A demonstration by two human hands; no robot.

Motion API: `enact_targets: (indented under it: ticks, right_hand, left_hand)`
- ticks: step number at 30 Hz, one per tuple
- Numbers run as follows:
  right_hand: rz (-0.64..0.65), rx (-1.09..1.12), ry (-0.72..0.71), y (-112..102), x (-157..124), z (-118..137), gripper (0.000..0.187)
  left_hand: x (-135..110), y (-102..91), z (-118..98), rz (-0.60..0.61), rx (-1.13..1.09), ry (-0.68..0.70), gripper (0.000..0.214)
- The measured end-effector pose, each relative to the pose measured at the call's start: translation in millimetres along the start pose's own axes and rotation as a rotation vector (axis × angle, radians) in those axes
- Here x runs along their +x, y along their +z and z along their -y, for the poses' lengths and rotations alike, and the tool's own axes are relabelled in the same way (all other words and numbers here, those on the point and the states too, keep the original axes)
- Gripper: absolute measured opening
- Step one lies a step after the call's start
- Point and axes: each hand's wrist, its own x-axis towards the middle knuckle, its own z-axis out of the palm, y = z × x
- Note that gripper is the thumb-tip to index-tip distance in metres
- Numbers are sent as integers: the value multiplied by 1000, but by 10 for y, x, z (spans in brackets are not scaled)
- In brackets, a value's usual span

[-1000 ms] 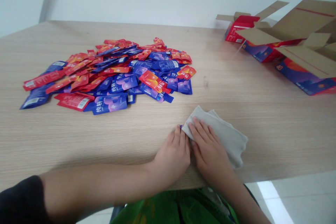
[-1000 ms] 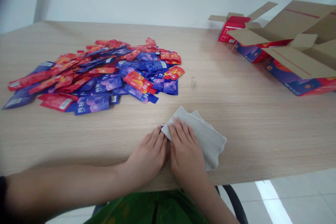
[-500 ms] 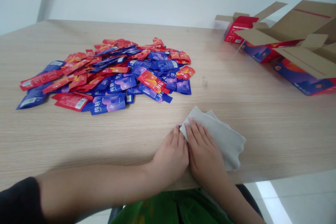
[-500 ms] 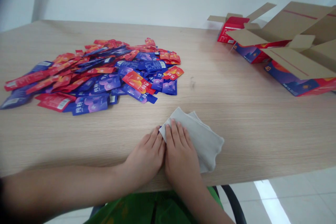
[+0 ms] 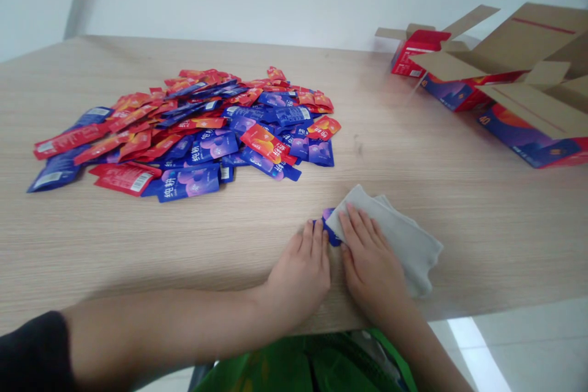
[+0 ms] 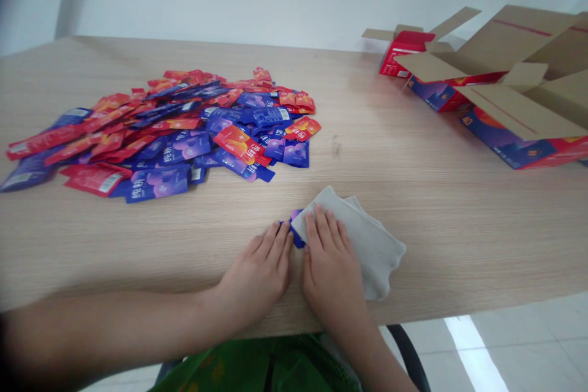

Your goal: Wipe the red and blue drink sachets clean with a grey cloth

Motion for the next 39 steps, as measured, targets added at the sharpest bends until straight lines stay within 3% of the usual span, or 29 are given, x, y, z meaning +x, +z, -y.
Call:
enact_targets:
  ticks: [5,12,15,19,22,25,28,31,36,39]
  right_hand:
    - [63,95,-129,-50,-1,68,57]
    - [-28,77,42,-75,-62,-290,52]
    - [-40,15,17,-42,-51,-181,53]
    - [-1,38,-131,-11,-29,52,57]
    - [39,115,-165,-28,-44,33,59]
    - [36,182,-88,-62,-94,-183,57]
    - [-45,151,48,-70,-154,-413,52]
    - [-94,78,92,-43,-194,-451,51]
    - [-42,54,-63,-36,-232,-161,54]
    - [35,133,-155,-103,-268,-118,56]
  left_hand:
    - [3,-16,15,-17,-19,16,36]
    - [-2,38,-9,-27,-10,-6,43]
    - [2,31,-7,-26,-6,-11,41]
    - [2,14,10,-4,-36,-1,38]
    - [-3,18,16,16,-36,20,37]
    - [-6,41,7,-1,-19,4,40]
    - [-7,68,-5,-42,-14,-17,43]
    - [-7,76,-11,-47,-12,-15,43]
    - [1,27,1,-11,-1,-11,41]
    - [4,3,14,1,-1,8,40]
